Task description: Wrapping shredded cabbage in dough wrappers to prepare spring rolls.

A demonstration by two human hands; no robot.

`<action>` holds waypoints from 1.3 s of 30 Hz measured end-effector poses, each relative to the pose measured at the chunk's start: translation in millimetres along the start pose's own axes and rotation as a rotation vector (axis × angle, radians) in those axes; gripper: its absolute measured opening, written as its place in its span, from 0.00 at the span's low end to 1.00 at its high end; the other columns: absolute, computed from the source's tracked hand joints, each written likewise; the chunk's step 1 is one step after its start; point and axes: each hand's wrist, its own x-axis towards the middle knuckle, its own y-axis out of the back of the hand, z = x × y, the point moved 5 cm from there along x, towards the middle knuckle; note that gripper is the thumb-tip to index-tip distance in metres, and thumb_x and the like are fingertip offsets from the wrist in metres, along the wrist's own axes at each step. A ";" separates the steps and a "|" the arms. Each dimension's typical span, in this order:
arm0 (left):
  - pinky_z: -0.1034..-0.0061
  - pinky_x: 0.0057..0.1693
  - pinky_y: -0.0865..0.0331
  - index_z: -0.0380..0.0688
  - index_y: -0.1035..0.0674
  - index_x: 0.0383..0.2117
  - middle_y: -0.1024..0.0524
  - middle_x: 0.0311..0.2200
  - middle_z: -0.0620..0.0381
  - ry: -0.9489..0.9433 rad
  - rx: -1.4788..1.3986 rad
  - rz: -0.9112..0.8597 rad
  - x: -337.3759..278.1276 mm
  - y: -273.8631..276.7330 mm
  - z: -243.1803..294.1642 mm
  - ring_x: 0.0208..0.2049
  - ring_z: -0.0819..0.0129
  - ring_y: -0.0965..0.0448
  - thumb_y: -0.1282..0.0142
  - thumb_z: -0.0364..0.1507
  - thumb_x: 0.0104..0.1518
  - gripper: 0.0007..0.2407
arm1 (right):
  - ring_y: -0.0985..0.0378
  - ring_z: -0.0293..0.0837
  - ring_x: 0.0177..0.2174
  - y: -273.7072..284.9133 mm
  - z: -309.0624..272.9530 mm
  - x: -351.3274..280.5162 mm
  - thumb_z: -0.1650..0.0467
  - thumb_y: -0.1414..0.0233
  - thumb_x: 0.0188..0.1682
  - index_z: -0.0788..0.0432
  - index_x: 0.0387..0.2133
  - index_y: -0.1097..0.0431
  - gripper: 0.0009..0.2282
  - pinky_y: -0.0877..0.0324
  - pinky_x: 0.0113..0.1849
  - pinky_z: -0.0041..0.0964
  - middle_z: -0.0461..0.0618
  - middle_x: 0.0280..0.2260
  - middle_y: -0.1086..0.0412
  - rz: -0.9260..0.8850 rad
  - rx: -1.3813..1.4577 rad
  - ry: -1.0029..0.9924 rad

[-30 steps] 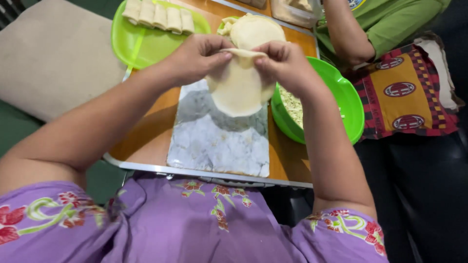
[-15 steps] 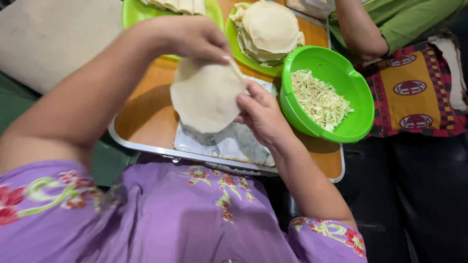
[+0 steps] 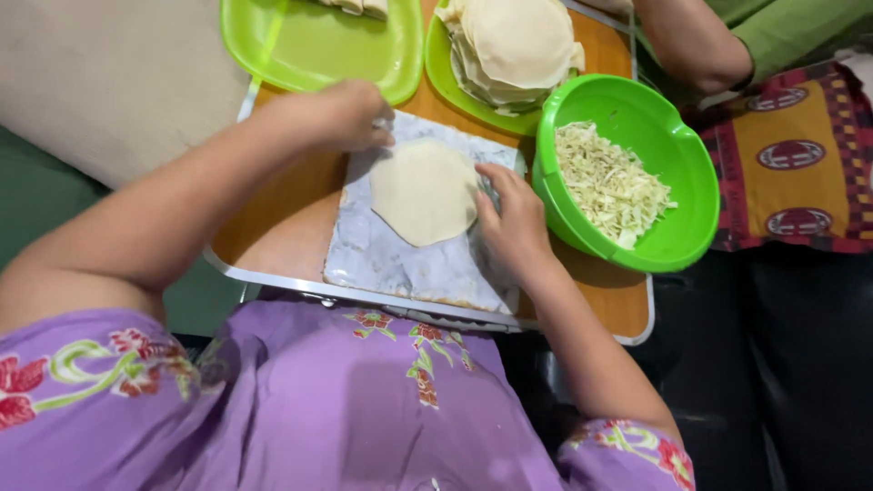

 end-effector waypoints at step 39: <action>0.80 0.39 0.29 0.38 0.31 0.62 0.22 0.37 0.56 0.145 -1.184 -0.011 -30.6 -31.4 30.0 0.34 0.77 0.24 0.46 0.23 0.59 0.22 | 0.24 0.29 0.35 -62.0 54.8 54.4 0.78 0.44 0.51 0.65 0.51 0.30 0.14 0.28 0.39 0.23 0.43 0.36 0.25 -0.178 0.816 -0.296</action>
